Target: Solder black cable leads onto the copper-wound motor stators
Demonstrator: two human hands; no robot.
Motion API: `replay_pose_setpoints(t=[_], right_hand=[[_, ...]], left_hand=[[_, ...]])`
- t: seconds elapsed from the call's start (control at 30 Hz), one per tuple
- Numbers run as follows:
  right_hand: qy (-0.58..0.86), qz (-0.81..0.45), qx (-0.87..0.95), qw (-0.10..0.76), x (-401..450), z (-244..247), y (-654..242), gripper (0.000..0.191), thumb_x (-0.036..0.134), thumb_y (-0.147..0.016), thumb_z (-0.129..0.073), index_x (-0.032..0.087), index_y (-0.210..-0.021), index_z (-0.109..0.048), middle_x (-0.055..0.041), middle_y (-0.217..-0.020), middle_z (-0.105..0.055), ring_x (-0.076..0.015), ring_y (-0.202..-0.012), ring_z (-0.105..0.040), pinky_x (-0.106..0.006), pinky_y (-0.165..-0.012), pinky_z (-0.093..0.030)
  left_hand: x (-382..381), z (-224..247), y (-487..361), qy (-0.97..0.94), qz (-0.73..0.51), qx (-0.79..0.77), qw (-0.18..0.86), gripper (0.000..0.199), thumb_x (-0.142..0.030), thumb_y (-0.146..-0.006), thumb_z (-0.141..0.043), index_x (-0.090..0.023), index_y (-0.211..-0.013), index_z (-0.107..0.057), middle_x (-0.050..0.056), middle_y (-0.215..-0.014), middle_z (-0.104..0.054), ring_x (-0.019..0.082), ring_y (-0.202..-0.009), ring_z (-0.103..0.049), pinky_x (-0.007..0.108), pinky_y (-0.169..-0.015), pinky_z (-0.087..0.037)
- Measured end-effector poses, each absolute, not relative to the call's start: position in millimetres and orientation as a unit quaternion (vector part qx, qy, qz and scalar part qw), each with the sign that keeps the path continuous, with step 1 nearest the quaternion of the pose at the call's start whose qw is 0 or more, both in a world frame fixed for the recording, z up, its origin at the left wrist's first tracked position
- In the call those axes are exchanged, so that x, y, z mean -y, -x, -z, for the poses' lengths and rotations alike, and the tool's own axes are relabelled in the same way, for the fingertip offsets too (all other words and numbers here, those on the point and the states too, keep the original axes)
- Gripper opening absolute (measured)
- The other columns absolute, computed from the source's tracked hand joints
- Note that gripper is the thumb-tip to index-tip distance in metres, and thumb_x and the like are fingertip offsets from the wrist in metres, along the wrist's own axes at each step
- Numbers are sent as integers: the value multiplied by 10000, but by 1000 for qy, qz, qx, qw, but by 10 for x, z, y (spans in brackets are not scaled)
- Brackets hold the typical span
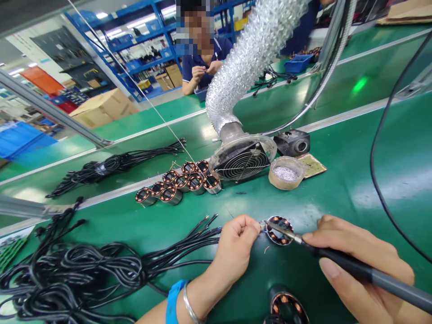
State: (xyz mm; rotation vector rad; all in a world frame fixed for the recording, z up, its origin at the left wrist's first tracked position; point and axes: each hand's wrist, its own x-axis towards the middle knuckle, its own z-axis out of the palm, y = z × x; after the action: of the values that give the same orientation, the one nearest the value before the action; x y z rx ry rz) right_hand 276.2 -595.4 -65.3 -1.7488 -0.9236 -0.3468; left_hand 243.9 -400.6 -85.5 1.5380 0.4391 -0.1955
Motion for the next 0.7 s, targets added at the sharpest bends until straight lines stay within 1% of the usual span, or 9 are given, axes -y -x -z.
replay_pose_setpoints(t=[0.17, 0.3, 0.37, 0.47, 0.53, 0.63, 0.7], right_hand=[[720, 183, 375, 555, 5937, 701, -2785, 344, 57, -763, -519, 142, -1075, -635, -42, -747, -596, -170, -617, -566, -345, -550, -468], [712, 238, 368, 549, 5910, 788, -2799, 405, 55, -775, -550, 160, -1154, -648, -64, -867, -623, -210, -732, -604, -379, -623, -502], [702, 258, 355, 561, 5883, 851, -2798, 451, 48, -799, -553, 181, -1223, -630, -60, -887, -636, -200, -726, -612, -353, -595, -511], [708, 242, 356, 560, 5819, 940, -2812, 514, 3, -852, -538, 197, -1328, -553, -21, -811, -649, -140, -640, -609, -269, -542, -521], [720, 226, 381, 534, 5759, 971, -2844, 468, -12, -862, -556, 199, -1279, -583, -10, -790, -664, -126, -627, -613, -246, -556, -528], [727, 210, 430, 492, 5658, 969, -2913, 350, -9, -847, -591, 190, -1132, -640, -41, -882, -705, -139, -655, -606, -272, -584, -518], [727, 203, 460, 468, 5604, 955, -2949, 319, -3, -860, -572, 181, -1115, -631, -43, -829, -699, -138, -615, -557, -278, -554, -481]], left_hand=[[4001, 871, -2435, -690, 84, -196, 691, 198, -339, -750, -555, -181, -635, -520, -81, -525, -329, 91, -515, -224, 237, -504, -212], [3998, 883, -2437, -690, 89, -193, 692, 226, -362, -766, -555, -180, -639, -512, -78, -531, -331, 92, -521, -226, 239, -499, -198], [3996, 886, -2441, -688, 91, -191, 694, 248, -383, -774, -557, -181, -641, -504, -79, -531, -324, 92, -521, -221, 242, -499, -191], [3986, 882, -2445, -680, 105, -184, 702, 274, -419, -775, -568, -183, -654, -498, -82, -529, -310, 92, -516, -210, 246, -499, -181], [3968, 880, -2445, -669, 125, -171, 712, 303, -451, -774, -582, -187, -661, -485, -83, -533, -307, 93, -515, -210, 248, -501, -176], [3921, 898, -2441, -656, 154, -125, 728, 389, -522, -797, -588, -196, -652, -433, -74, -557, -322, 95, -532, -230, 250, -513, -179], [3880, 917, -2438, -660, 164, -81, 728, 441, -571, -821, -575, -197, -654, -411, -67, -580, -331, 99, -552, -243, 252, -524, -188]])
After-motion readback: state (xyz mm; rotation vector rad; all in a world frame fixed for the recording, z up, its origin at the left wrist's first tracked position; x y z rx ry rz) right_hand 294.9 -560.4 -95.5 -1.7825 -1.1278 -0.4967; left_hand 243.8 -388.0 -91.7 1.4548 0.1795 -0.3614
